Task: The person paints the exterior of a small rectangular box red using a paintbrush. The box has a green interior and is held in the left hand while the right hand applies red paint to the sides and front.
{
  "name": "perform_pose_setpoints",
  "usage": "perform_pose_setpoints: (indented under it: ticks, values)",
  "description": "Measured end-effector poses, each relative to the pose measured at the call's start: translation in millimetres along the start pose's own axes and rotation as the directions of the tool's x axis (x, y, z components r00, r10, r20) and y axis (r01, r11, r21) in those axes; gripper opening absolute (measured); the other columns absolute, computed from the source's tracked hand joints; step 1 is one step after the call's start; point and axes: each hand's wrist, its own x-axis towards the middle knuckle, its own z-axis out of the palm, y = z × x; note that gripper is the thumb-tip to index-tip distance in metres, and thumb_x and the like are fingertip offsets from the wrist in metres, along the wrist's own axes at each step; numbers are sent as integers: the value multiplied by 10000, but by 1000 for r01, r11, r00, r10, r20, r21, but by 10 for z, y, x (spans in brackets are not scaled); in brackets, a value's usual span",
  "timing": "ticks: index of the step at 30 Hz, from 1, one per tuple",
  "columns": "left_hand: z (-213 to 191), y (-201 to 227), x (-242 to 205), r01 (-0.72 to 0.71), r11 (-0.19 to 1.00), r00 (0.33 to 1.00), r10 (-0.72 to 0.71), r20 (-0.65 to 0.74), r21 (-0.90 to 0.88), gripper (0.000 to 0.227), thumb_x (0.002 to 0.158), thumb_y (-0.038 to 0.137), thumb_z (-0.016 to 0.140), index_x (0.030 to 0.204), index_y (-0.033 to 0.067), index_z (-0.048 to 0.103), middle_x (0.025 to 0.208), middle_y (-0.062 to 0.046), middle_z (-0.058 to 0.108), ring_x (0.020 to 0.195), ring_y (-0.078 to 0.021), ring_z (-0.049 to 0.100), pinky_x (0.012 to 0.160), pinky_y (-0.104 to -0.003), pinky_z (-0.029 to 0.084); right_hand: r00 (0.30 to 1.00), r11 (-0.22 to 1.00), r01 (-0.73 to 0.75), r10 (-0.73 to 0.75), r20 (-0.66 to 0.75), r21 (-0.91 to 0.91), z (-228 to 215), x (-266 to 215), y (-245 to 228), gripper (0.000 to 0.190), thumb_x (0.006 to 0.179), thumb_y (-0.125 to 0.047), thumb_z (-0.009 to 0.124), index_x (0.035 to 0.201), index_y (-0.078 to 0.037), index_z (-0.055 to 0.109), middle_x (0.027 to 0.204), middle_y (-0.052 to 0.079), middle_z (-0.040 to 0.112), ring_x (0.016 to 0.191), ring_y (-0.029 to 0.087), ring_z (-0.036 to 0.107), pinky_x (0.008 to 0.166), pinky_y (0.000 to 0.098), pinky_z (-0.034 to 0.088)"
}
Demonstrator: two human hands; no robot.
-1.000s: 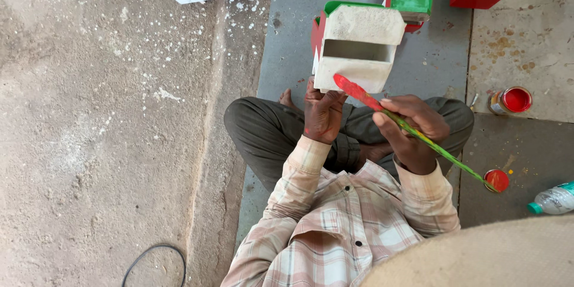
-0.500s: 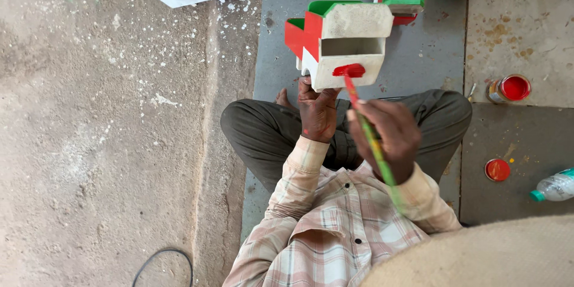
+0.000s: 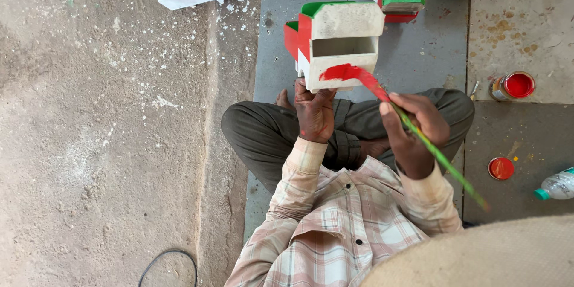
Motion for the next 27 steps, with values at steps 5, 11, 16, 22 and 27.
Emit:
perform_pose_setpoints:
  ticks: [5, 11, 16, 22, 27]
  values:
    - [17, -30, -19, 1, 1000, 999, 0, -38, 28, 328, 939, -105, 677, 1151, 91, 522, 1283, -104, 657, 1203, -245, 662, 1041, -432, 580, 985, 980, 170, -170, 1, -99, 75, 9, -210, 202, 945, 5, 799, 1118, 1, 694, 1014, 148, 725, 833, 191, 704, 700, 296, 582]
    - [16, -15, 2, -18, 1000, 1000, 18, 7, -4, 323, 982, -102, 673, 1215, 69, 529, 1283, -102, 651, 1204, -232, 654, 1056, -409, 566, 974, 981, 194, -195, 112, 15, 292, 156, -402, 255, 893, 11, 811, 1113, 9, 681, 1010, 155, 715, 863, 241, 703, 754, 339, 566]
    - [-46, -2, 47, 1, 999, 999, 1, -54, 47, 335, 979, -75, 679, 1240, 79, 536, 1283, -104, 651, 1203, -238, 654, 1051, -428, 570, 994, 979, 58, -75, 84, 197, 169, 57, -225, 242, 903, -15, 805, 1117, -4, 692, 1018, 138, 740, 834, 183, 724, 717, 297, 584]
    - [-177, 9, 129, 1, 1000, 1000, -1, 1, -1, 367, 968, -49, 676, 1314, 12, 570, 1268, -152, 680, 1147, -277, 696, 1067, -463, 569, 976, 987, -96, 118, -184, 126, -548, -277, 349, 181, 1050, -100, 757, 1161, 28, 692, 991, 123, 711, 814, 160, 691, 738, 288, 565]
    - [-175, 146, 164, 80, 996, 997, -80, -5, -32, 466, 895, -112, 685, 1335, 6, 588, 1259, -150, 698, 1128, -253, 698, 1063, -399, 568, 827, 920, -386, 316, -465, -62, -1206, -428, 1142, 217, 1036, -104, 787, 1141, 76, 727, 870, 83, 692, 704, 127, 655, 661, 270, 540]
